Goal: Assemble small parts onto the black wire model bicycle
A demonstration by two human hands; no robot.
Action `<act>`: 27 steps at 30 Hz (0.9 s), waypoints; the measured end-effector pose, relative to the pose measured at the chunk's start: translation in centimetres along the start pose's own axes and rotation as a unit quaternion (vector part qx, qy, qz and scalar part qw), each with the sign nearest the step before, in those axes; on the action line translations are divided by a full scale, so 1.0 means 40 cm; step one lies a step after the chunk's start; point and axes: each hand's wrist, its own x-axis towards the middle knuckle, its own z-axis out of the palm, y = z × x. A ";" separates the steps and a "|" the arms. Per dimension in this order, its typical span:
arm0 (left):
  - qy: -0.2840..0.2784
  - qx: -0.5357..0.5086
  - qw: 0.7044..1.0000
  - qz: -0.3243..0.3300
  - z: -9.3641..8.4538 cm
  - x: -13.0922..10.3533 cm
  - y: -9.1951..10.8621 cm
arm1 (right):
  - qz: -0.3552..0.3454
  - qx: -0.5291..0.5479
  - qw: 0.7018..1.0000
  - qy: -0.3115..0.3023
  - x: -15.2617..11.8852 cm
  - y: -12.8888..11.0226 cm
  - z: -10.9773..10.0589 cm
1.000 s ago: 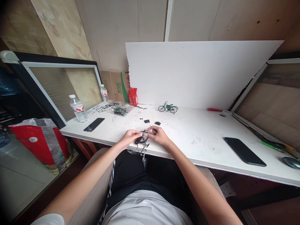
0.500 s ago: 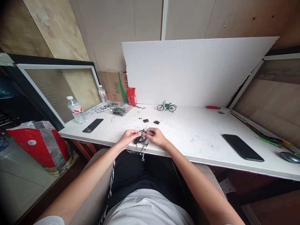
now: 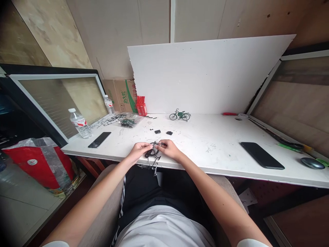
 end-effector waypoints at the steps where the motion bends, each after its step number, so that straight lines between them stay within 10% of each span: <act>1: 0.001 0.003 1.000 0.001 -0.001 0.002 -0.004 | -0.001 0.001 1.000 -0.001 -0.001 -0.001 -0.001; 27: -0.018 0.015 1.000 0.012 -0.012 -0.002 -0.003 | -0.006 0.039 0.999 0.003 0.003 0.021 -0.001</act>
